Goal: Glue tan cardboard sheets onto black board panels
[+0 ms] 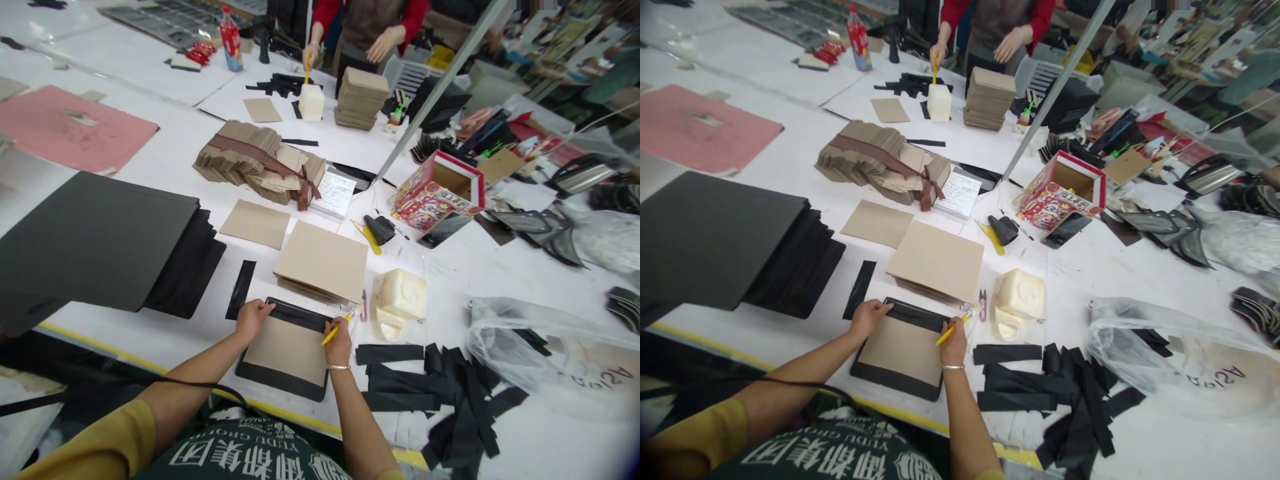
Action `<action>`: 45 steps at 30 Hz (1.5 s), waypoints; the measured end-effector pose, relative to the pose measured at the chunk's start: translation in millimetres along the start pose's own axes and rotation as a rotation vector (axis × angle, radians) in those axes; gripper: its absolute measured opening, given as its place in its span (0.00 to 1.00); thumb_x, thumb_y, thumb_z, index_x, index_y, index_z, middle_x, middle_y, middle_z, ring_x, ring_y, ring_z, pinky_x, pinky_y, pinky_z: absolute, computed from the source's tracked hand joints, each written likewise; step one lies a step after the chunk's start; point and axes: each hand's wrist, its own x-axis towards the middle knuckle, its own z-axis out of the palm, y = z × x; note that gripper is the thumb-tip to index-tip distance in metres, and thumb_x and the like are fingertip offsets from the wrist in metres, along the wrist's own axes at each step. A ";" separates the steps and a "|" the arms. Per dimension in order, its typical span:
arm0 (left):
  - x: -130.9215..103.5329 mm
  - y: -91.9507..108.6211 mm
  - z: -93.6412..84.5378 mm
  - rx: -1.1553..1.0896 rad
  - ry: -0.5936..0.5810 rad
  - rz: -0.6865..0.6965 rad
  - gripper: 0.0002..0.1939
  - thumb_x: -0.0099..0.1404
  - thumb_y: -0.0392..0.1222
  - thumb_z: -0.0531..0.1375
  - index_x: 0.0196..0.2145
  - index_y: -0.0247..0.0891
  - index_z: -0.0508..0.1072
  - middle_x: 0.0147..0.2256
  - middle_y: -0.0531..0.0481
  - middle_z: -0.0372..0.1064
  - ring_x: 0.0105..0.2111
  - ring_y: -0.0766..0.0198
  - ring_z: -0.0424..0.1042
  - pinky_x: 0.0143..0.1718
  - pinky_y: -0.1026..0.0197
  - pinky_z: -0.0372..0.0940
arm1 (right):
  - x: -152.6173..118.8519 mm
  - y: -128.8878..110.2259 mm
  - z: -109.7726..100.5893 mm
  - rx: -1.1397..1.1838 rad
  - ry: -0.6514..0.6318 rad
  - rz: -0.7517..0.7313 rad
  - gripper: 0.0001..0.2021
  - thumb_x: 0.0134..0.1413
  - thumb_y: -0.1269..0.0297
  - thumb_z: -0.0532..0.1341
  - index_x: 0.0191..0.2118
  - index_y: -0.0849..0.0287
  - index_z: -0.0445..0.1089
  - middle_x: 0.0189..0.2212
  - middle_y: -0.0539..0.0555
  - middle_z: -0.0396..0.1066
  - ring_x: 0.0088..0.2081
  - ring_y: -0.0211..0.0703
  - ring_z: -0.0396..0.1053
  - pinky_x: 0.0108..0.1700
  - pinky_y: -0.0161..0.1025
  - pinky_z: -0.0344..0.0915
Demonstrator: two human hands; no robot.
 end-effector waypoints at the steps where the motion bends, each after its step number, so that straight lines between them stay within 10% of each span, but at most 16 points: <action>1: -0.5 0.3 0.3 0.005 0.000 0.002 0.20 0.54 0.57 0.54 0.16 0.38 0.63 0.15 0.56 0.59 0.19 0.68 0.59 0.22 0.66 0.48 | -0.3 0.5 0.3 0.003 0.000 -0.001 0.10 0.53 0.58 0.51 0.36 0.59 0.57 0.25 0.48 0.61 0.25 0.37 0.62 0.29 0.34 0.58; 22: 0.0 2.6 -4.5 0.239 0.041 0.066 0.18 0.55 0.57 0.54 0.24 0.38 0.68 0.23 0.50 0.66 0.24 0.62 0.64 0.24 0.63 0.52 | 0.4 0.8 1.9 -0.141 0.040 -0.054 0.11 0.52 0.63 0.50 0.40 0.61 0.59 0.30 0.54 0.64 0.32 0.42 0.63 0.35 0.38 0.60; 26: -13.0 10.2 -3.0 0.424 0.125 0.520 0.18 0.63 0.47 0.48 0.45 0.33 0.66 0.45 0.39 0.66 0.46 0.55 0.63 0.43 0.56 0.56 | -8.7 -3.3 1.1 -0.161 0.144 -0.128 0.12 0.54 0.64 0.50 0.42 0.63 0.60 0.33 0.58 0.65 0.37 0.46 0.63 0.40 0.44 0.61; 30: -38.5 18.9 22.3 0.519 -0.144 1.068 0.25 0.65 0.45 0.45 0.58 0.36 0.52 0.59 0.43 0.49 0.59 0.57 0.44 0.57 0.51 0.37 | -29.1 -9.4 13.5 -0.064 0.082 -0.331 0.11 0.56 0.70 0.46 0.44 0.62 0.59 0.43 0.62 0.64 0.47 0.47 0.61 0.46 0.48 0.60; 34: -42.9 5.1 29.2 0.606 -0.225 1.045 0.36 0.61 0.59 0.45 0.60 0.34 0.46 0.61 0.42 0.40 0.61 0.56 0.38 0.58 0.49 0.32 | -42.3 -6.3 22.3 -0.098 0.022 -0.433 0.13 0.53 0.74 0.47 0.43 0.63 0.61 0.50 0.63 0.60 0.53 0.50 0.55 0.49 0.53 0.58; 40: -43.0 -29.6 -44.1 0.661 -0.002 0.839 0.32 0.61 0.55 0.50 0.56 0.32 0.56 0.57 0.38 0.51 0.59 0.52 0.46 0.58 0.46 0.39 | -46.0 2.1 8.0 -0.119 0.061 -0.400 0.12 0.55 0.71 0.48 0.43 0.63 0.62 0.47 0.62 0.63 0.50 0.49 0.59 0.48 0.53 0.60; 45: -83.3 -26.4 -157.5 0.478 0.278 1.118 0.15 0.61 0.37 0.53 0.46 0.39 0.66 0.42 0.46 0.69 0.45 0.62 0.65 0.49 0.58 0.59 | -54.4 -5.4 -2.9 -0.086 0.130 -0.361 0.16 0.56 0.62 0.50 0.47 0.65 0.59 0.46 0.64 0.64 0.48 0.52 0.62 0.48 0.52 0.60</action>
